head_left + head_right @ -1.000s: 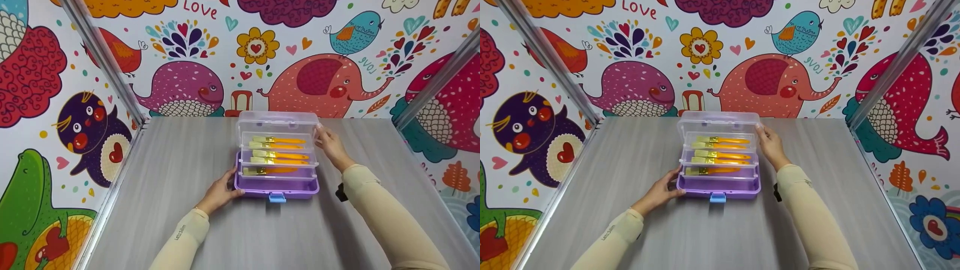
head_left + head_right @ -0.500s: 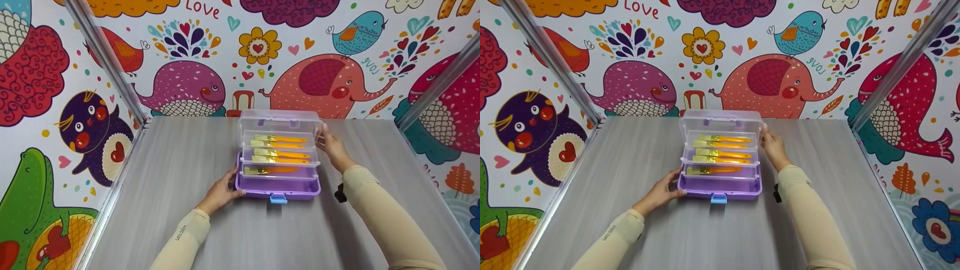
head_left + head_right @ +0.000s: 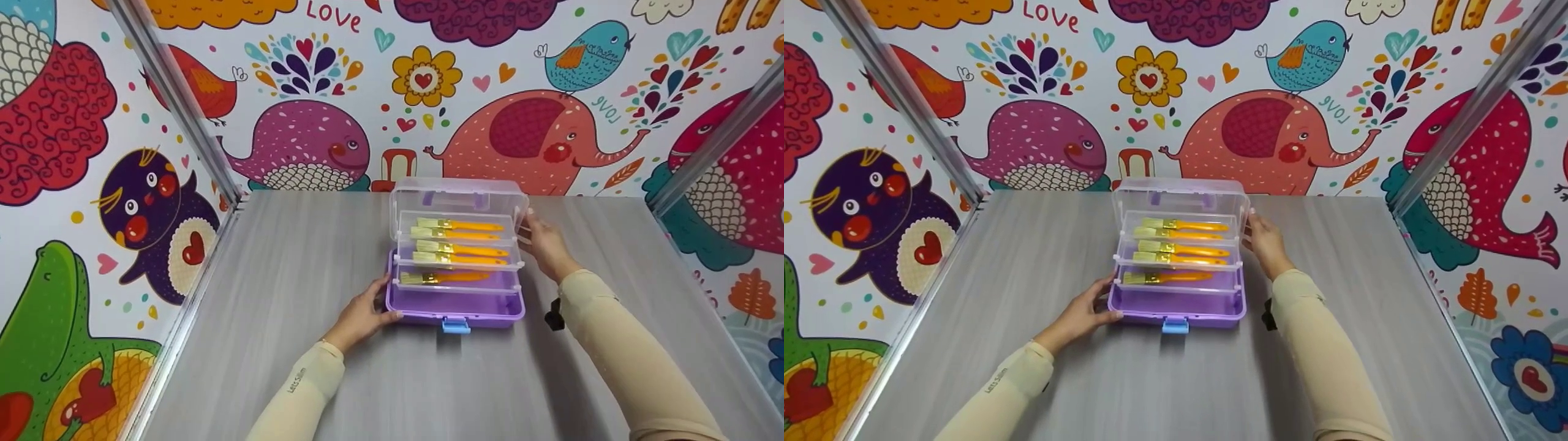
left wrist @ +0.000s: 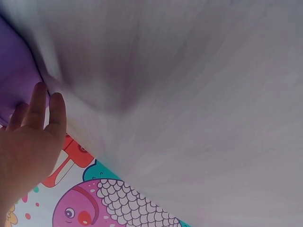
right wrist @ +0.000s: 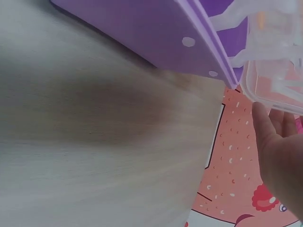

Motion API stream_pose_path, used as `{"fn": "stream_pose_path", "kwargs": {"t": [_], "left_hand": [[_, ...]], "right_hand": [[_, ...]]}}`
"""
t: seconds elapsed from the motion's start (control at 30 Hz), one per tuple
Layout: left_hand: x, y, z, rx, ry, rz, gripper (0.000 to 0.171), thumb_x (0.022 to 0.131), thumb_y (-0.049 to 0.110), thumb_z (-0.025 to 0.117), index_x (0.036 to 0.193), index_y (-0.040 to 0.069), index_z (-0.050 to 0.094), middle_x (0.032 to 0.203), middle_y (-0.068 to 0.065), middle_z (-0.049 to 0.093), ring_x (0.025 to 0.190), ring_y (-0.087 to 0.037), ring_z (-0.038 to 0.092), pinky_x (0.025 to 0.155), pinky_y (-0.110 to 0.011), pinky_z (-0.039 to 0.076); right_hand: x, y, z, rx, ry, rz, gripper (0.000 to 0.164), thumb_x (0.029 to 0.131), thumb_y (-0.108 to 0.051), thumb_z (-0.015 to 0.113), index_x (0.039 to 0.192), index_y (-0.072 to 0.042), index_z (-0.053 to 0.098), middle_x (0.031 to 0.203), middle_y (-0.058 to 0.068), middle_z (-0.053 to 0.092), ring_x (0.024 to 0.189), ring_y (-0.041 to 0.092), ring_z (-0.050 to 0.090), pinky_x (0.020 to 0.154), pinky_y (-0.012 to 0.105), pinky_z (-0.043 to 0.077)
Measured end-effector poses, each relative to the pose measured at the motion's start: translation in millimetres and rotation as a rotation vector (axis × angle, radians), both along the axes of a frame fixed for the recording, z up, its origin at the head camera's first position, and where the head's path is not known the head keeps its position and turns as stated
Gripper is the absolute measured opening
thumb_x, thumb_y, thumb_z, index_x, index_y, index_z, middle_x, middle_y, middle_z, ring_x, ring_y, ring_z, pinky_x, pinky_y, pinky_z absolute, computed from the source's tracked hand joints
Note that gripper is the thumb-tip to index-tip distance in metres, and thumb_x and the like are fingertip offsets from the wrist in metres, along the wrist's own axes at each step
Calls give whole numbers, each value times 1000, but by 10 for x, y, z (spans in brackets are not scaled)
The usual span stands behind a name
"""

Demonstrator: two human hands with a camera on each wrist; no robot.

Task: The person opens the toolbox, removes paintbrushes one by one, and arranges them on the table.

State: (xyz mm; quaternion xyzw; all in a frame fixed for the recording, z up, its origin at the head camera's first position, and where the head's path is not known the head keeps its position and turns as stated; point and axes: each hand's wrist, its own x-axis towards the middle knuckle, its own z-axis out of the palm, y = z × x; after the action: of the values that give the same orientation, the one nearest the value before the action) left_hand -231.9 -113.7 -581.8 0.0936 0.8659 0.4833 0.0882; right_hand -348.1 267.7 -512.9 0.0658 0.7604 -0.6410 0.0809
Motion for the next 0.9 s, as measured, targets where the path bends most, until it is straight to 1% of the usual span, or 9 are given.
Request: {"fn": "stream_pose_path", "kwargs": {"t": [0.1, 0.23, 0.37, 0.43, 0.6, 0.8, 0.9], "left_hand": [[3, -9, 4, -7, 6, 4, 90, 82, 39, 82, 155, 13, 36, 148, -16, 48, 127, -33, 54, 109, -49, 37], [5, -13, 7, -16, 16, 6, 90, 82, 38, 82, 155, 13, 36, 147, -17, 49, 127, -34, 53, 109, -51, 37], [-4, -8, 10, -10, 18, -1, 90, 82, 37, 82, 154, 12, 36, 147, -16, 49, 127, -33, 54, 108, -51, 37], [-7, -5, 14, -14, 11, -2, 90, 82, 39, 82, 155, 14, 35, 147, -16, 49, 127, -33, 54, 108, -51, 37], [-4, -2, 22, -23, 4, -6, 89, 82, 41, 81, 155, 16, 35, 146, -15, 50, 127, -33, 54, 108, -51, 37], [-13, -13, 0, -17, 33, -31, 88, 83, 41, 80, 154, 12, 36, 144, -14, 53, 126, -32, 56, 108, -50, 37], [-12, -20, -2, -18, 31, -23, 89, 83, 41, 80, 154, 13, 36, 143, -14, 54, 126, -32, 55, 109, -50, 36]], "right_hand": [[-13, -5, -15, 2, -4, 5, 77, 102, -60, 33, 155, -5, 31, 154, 19, 37, 141, 34, 37, 113, 48, 32], [-27, -5, -41, -2, -4, 13, 73, 104, -56, 32, 155, -5, 31, 154, 19, 37, 141, 34, 36, 113, 49, 32], [-59, 2, -63, -15, 5, 15, 70, 106, -52, 31, 154, -2, 32, 154, 21, 37, 140, 35, 37, 113, 49, 32], [-80, 10, -77, -38, 7, 8, 69, 106, -50, 31, 153, 0, 32, 153, 23, 37, 140, 36, 37, 113, 49, 32], [-140, 37, -118, -78, -5, -13, 70, 106, -50, 34, 152, 3, 32, 152, 26, 37, 139, 37, 38, 112, 48, 34], [-203, 27, -137, -107, -27, -20, 67, 107, -46, 35, 153, 3, 32, 152, 26, 37, 137, 38, 40, 111, 48, 35], [-218, 25, -134, -82, -38, -10, 65, 108, -45, 34, 153, 2, 34, 151, 24, 39, 135, 37, 42, 110, 48, 36]]}}
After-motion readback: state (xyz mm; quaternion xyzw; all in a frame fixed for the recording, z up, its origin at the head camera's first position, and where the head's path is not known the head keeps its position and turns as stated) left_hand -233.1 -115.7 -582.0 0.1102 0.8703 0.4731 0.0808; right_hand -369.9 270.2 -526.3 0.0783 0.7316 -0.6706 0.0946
